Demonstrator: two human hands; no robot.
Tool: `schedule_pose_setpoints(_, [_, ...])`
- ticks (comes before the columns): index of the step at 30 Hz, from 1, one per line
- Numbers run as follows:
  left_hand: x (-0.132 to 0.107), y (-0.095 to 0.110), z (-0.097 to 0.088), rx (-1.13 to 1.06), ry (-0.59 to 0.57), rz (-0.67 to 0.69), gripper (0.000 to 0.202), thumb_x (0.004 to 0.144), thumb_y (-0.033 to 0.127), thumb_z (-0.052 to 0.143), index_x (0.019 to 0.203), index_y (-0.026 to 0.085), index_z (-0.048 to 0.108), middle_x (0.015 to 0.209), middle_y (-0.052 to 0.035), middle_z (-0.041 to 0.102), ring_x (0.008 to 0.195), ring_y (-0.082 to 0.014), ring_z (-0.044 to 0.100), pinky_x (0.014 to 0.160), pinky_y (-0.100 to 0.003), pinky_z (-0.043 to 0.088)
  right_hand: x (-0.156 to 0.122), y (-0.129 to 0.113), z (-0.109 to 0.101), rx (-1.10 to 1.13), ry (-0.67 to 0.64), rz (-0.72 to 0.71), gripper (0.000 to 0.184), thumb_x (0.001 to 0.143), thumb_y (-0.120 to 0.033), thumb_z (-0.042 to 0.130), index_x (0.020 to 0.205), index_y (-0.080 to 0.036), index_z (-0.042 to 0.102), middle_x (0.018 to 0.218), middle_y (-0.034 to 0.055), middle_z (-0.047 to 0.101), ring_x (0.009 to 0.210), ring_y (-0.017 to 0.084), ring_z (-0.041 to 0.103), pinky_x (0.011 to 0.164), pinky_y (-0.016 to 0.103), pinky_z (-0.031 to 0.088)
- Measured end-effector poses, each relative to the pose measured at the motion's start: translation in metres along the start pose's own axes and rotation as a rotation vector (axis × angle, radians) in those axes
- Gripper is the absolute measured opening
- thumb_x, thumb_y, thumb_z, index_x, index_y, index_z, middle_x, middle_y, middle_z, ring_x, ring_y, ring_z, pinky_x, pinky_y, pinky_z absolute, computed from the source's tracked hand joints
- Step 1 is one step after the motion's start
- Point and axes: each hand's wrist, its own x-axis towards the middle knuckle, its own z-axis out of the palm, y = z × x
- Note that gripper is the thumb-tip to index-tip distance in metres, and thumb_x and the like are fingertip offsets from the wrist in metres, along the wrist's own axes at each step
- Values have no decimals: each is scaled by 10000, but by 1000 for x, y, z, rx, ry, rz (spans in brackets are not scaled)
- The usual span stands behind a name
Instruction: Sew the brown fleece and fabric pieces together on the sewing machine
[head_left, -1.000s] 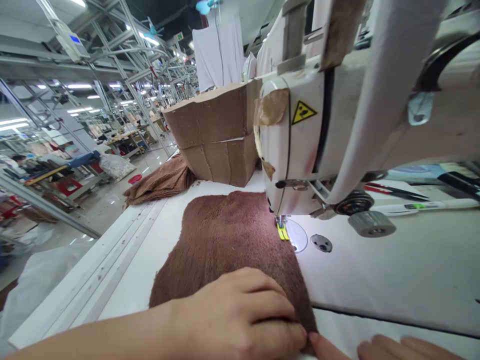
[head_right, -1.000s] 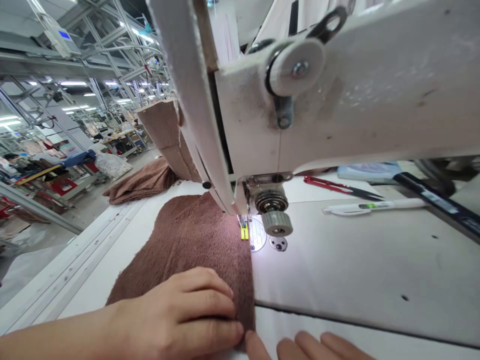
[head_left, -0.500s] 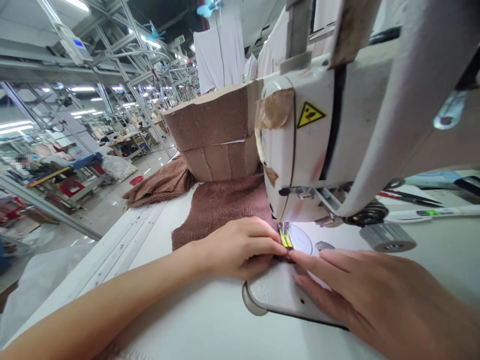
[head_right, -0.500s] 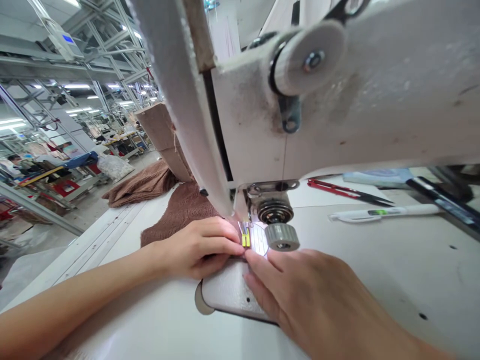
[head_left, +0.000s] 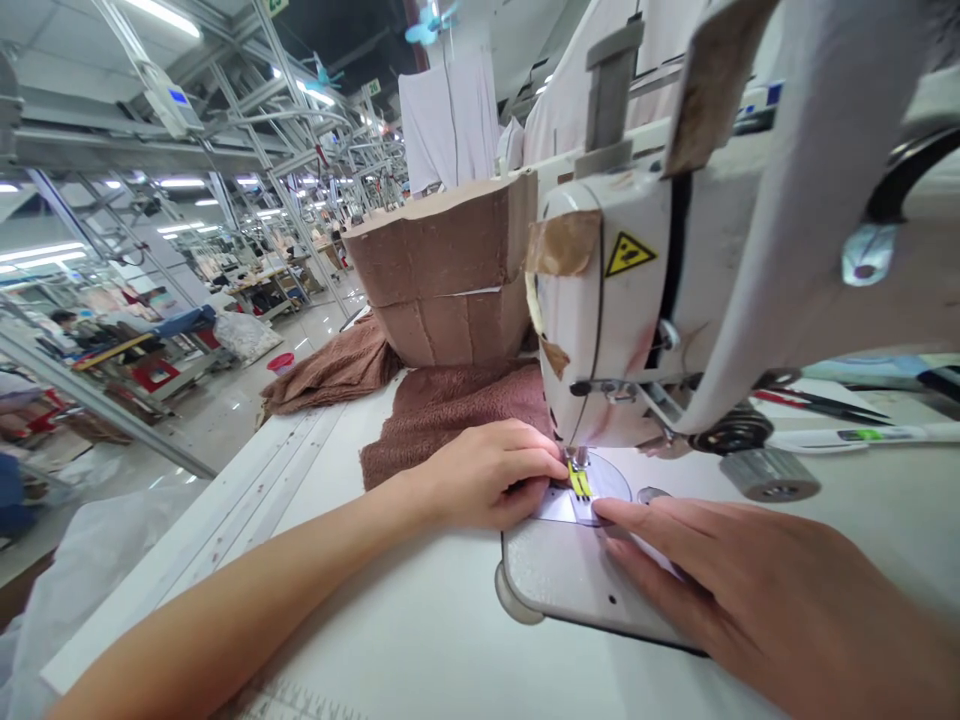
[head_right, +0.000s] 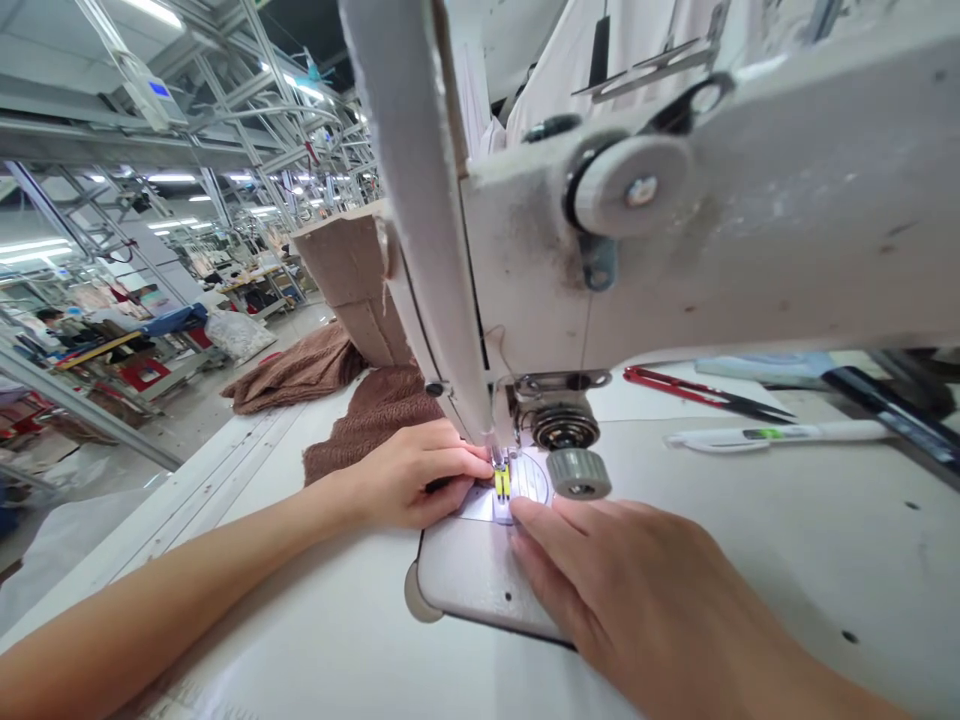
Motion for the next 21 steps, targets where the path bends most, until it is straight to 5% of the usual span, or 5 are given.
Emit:
schedule_pose_setpoints(17, [0,-5,3,-9,7,-46,235,924,148,475,985,108,697,977,-113,758,985,-187,697,924,-324,567,-1,1,2,59,-17,24,361,1094,-352,316,1001,-241,646,716,-63,688,489,111,615,408,287,426])
schedule_pose_setpoints(21, [-7,9,-3,-8,62,-136,246,922,123,469,997,95,702,962,-111,749,971,-195,689,931,-346,556,-8,5,5,50,-36,47,305,1085,-342,363,1013,-254,646,830,-60,728,629,130,687,499,271,511])
